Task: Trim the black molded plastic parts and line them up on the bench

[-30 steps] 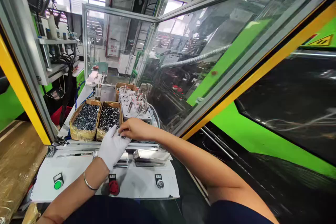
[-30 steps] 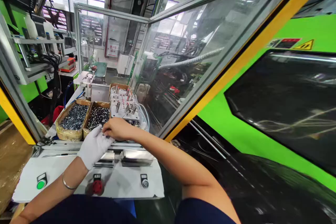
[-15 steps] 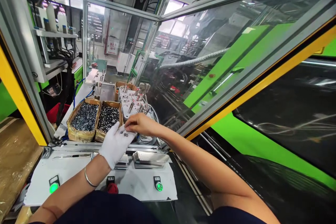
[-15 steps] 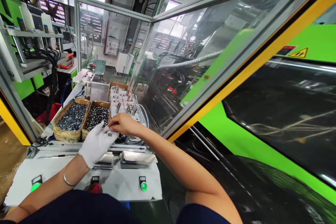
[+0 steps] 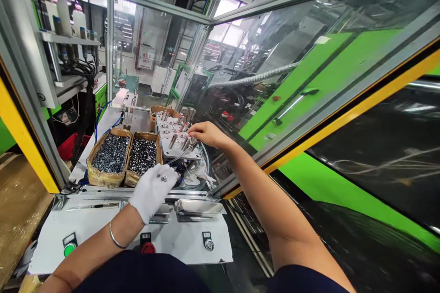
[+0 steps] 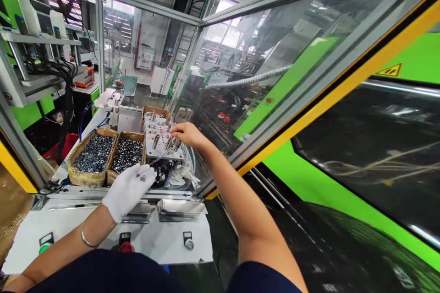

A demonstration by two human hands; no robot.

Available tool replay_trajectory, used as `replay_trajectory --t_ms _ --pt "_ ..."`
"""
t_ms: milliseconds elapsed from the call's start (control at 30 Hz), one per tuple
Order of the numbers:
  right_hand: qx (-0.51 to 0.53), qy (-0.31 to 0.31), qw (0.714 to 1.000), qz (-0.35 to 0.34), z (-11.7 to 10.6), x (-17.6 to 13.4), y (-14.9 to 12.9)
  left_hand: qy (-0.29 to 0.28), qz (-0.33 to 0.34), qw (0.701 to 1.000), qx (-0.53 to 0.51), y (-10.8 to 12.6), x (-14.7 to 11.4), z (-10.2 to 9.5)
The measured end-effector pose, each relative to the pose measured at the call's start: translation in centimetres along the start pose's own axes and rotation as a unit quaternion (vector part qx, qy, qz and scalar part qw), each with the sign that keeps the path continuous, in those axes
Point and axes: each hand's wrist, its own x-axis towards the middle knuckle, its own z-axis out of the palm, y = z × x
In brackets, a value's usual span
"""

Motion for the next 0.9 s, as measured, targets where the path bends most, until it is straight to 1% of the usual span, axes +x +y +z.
replay_trajectory --t_ms 100,167,233,300,367,433,500,567,667,733,800,900 --pt "0.003 -0.014 0.999 -0.038 0.4 0.0 0.1 0.007 0.011 1.0 0.005 0.0 0.0 0.2" --pt "0.008 -0.019 0.999 -0.037 0.6 0.2 0.0 0.001 0.01 1.0 0.002 0.0 0.0 0.2" --pt "0.022 -0.024 0.999 -0.015 0.6 0.5 0.1 -0.002 0.008 1.0 0.001 -0.1 0.1 0.0" --pt "0.033 -0.025 0.999 0.02 0.6 0.8 0.4 0.0 0.008 1.0 0.005 -0.1 0.1 -0.2" --pt "0.032 -0.017 0.998 0.049 0.6 1.1 0.8 0.002 0.007 1.0 0.011 0.0 0.2 -0.4" --pt "0.007 0.017 0.998 0.059 0.6 1.2 1.0 0.005 0.01 1.0 0.017 0.0 0.2 -0.5" --pt "-0.043 0.072 0.995 0.059 0.7 1.2 1.2 0.009 0.015 1.0 0.021 0.0 0.3 -0.6" --pt "-0.098 0.107 0.987 0.064 1.0 1.0 1.3 0.01 0.018 0.999 0.027 0.0 0.3 -0.6" --pt "-0.146 0.104 0.981 0.07 1.6 0.6 1.3 0.007 0.023 0.999 0.03 0.0 0.3 -0.6" --pt "-0.162 0.098 0.981 0.054 1.7 0.3 1.3 0.011 0.026 0.999 0.029 0.0 0.2 -0.5" --pt "-0.167 0.094 0.981 0.033 1.7 0.0 1.3 0.017 0.025 0.999 0.03 0.0 0.1 -0.4" --pt "-0.16 0.091 0.983 0.022 1.6 -0.3 1.1 0.016 0.02 0.999 0.034 -0.1 0.0 -0.3"
